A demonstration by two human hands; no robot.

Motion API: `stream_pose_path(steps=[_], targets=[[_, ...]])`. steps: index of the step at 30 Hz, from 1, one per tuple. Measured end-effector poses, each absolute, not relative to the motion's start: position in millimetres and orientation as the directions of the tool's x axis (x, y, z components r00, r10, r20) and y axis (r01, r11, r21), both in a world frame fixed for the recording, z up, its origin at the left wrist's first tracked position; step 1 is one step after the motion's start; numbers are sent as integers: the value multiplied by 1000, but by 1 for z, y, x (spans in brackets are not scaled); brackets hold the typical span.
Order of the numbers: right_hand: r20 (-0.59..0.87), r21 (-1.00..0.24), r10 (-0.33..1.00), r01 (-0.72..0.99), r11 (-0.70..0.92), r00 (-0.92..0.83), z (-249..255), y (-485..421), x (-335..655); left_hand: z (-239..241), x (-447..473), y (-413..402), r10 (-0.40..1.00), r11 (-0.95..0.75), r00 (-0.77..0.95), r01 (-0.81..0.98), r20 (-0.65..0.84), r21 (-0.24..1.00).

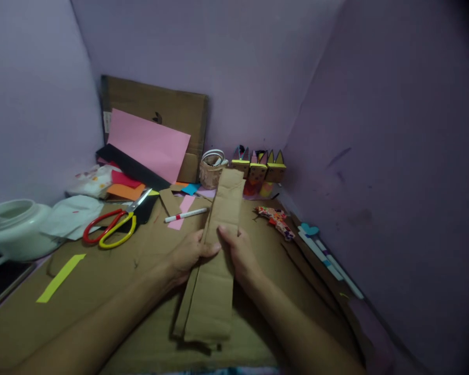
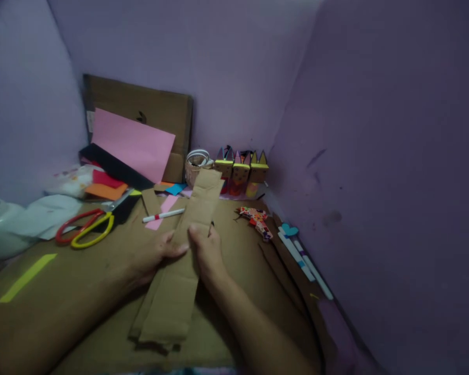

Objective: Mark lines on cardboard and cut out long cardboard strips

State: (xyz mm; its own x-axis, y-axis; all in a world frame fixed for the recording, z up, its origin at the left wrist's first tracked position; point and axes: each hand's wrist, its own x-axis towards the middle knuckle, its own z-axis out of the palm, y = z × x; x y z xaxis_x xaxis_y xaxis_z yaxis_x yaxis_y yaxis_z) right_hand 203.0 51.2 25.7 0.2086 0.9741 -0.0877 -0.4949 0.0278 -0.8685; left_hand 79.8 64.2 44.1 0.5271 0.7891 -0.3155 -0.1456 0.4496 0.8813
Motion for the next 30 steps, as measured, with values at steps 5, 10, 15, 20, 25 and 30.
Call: stream_pose_path(steps=[5,10,15,20,25,30], targets=[[-91,-877,920,-468,107,381,24,63,219,40,90,47,730,539,584,-175,-354,824],[-75,-895,899,-426,130,430,25,65,220,38,90,44,708,586,588,-179,-392,790],[-84,-891,905,-439,119,416,26,66,222,39,88,39,659,637,597,-121,-457,761],[-83,-879,924,-464,108,372,28,65,224,37,89,31,689,601,575,-112,-441,791],[-48,-869,933,-475,137,358,26,64,225,38,93,27,714,573,558,-119,-423,811],[-59,-870,934,-477,125,353,25,66,227,42,93,24,723,561,548,-110,-421,820]])
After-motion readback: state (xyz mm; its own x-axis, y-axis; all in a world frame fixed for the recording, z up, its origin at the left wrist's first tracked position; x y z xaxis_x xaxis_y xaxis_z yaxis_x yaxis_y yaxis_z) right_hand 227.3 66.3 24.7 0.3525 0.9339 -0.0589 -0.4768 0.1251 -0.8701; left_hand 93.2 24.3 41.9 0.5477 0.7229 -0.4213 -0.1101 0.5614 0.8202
